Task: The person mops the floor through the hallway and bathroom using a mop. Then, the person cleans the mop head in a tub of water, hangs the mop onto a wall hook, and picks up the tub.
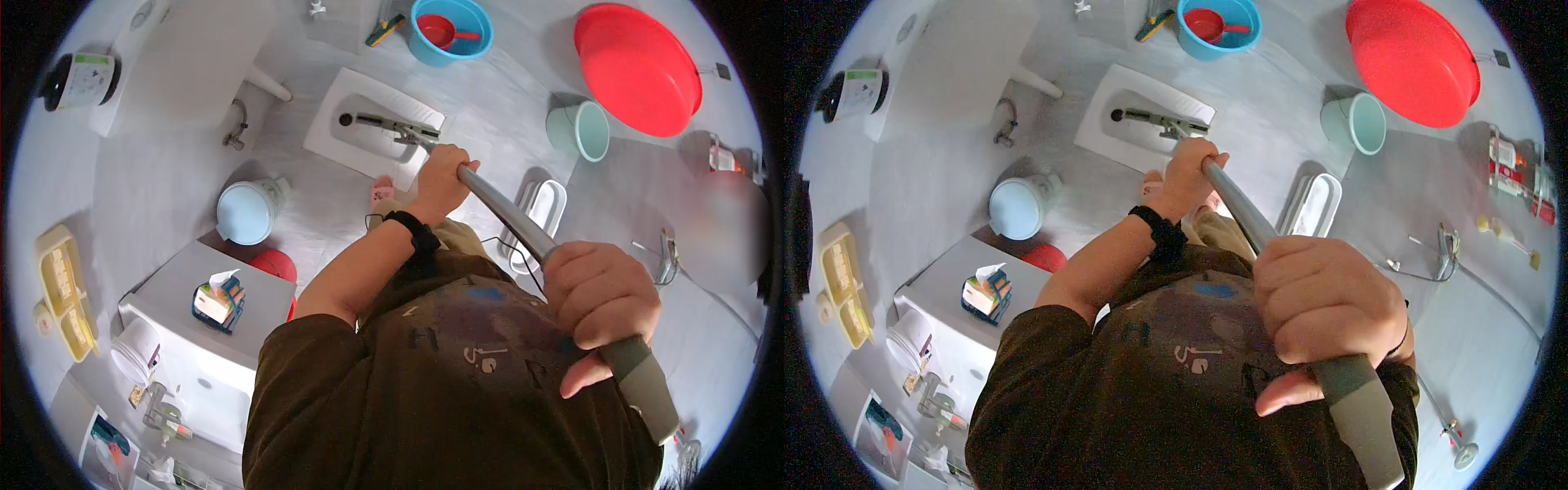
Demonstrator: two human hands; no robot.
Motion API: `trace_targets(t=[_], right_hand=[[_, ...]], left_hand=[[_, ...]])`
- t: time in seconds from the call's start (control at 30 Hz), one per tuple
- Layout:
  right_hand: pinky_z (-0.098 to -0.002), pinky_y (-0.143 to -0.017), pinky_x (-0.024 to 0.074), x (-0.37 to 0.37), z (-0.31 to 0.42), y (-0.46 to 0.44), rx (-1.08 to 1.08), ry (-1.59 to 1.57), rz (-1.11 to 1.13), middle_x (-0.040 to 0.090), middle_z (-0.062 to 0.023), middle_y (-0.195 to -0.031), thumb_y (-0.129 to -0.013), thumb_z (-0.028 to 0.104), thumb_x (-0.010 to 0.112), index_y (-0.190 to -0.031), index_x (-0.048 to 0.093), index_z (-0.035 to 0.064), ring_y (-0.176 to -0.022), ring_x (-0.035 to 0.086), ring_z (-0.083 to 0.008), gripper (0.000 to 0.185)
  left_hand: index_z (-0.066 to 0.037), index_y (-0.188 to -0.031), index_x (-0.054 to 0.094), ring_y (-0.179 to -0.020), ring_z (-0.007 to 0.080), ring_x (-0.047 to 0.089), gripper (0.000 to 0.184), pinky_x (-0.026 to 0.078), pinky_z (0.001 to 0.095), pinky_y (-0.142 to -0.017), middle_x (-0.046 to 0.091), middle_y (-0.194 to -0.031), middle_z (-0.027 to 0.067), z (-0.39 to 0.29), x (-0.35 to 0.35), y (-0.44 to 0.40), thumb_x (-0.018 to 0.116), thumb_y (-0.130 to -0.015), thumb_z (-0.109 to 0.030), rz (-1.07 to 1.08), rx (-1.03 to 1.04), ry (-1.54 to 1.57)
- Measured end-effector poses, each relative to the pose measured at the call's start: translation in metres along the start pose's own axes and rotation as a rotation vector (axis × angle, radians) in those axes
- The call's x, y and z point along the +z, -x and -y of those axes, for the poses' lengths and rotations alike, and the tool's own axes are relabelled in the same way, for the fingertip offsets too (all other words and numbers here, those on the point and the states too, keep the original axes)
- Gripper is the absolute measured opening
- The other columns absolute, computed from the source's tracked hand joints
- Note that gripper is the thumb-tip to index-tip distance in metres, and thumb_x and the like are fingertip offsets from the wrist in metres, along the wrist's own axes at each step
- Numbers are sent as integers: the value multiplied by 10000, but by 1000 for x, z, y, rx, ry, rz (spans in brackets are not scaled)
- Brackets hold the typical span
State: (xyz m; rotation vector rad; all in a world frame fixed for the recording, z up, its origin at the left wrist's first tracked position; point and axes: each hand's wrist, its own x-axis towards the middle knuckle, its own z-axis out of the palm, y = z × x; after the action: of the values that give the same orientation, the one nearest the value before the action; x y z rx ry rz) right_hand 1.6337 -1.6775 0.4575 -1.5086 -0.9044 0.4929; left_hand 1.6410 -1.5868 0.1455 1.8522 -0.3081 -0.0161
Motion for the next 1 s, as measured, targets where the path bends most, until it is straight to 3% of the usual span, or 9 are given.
trace_targets(t=[0.13, 0.4, 0.5, 0.57, 0.67, 0.77, 0.87, 0.93, 1.0], right_hand=[[-378, -502, 379, 8, 6, 12, 39, 80, -109, 485, -50, -574, -657, 288, 821, -609, 482, 62, -528, 529, -246, 411], [-400, -564, 424, 13, -16, 14, 358, 287, -131, 563, -65, -700, -607, 313, 835, -720, 548, 34, -643, 563, -283, 416], [-378, -543, 393, 4, -26, 19, 212, 207, -197, 563, -62, -654, -596, 331, 847, -675, 536, 47, -594, 549, -265, 428], [-345, -523, 358, 7, -30, 21, 77, 113, -290, 539, -52, -590, -610, 341, 852, -617, 507, 64, -534, 513, -234, 443], [-330, -533, 346, 9, -29, 27, 17, 71, -277, 575, 0, -616, -647, 392, 838, -655, 513, 107, -521, 497, -167, 433], [-338, -535, 351, 12, -21, 22, 1, 64, -208, 565, 1, -609, -649, 367, 842, -658, 510, 105, -517, 508, -173, 423], [-354, -531, 357, 18, -8, 12, 6, 67, -126, 541, -12, -589, -668, 313, 827, -629, 494, 97, -511, 523, -200, 399], [-378, -490, 349, 24, -5, -2, 13, 42, -49, 429, -64, -533, -695, 260, 800, -567, 446, 63, -474, 461, -281, 425], [-389, -506, 354, 29, -10, -10, 30, 82, -12, 402, -70, -553, -730, 231, 763, -586, 446, 56, -508, 464, -295, 390]], left_hand=[[-39, -716, 560, -748, 335, 527, 197, 438, 405, -673, 559, -736, 116, -9, 26, -4, 699, -759, -172, 108, 40, 84], [-71, -738, 560, -821, 316, 541, 203, 449, 404, -706, 550, -787, 101, 19, 68, -12, 676, -787, -230, 347, 63, 142], [-81, -743, 571, -847, 322, 546, 177, 449, 413, -716, 564, -829, 106, 24, 63, -12, 671, -784, -222, 436, 49, 58], [-89, -749, 580, -865, 328, 548, 155, 455, 422, -722, 577, -859, 112, 24, 51, -14, 666, -777, -214, 614, 47, -42], [-93, -756, 578, -871, 331, 551, 161, 463, 430, -716, 579, -849, 115, 16, 31, -8, 673, -764, -222, 578, 52, -79], [-93, -761, 569, -854, 323, 551, 156, 467, 427, -716, 570, -821, 101, 12, 17, 1, 666, -774, -214, 497, 68, -83], [-83, -771, 574, -816, 324, 550, 155, 460, 415, -697, 572, -810, 95, 8, -2, 6, 672, -780, -202, 365, 97, -60], [-72, -768, 568, -787, 326, 542, 170, 447, 413, -675, 564, -784, 104, 9, -15, 4, 691, -770, -190, 153, 140, -20], [-61, -759, 554, -757, 325, 532, 174, 436, 406, -654, 549, -751, 110, 16, -26, -4, 701, -765, -154, 115, 119, 6]])
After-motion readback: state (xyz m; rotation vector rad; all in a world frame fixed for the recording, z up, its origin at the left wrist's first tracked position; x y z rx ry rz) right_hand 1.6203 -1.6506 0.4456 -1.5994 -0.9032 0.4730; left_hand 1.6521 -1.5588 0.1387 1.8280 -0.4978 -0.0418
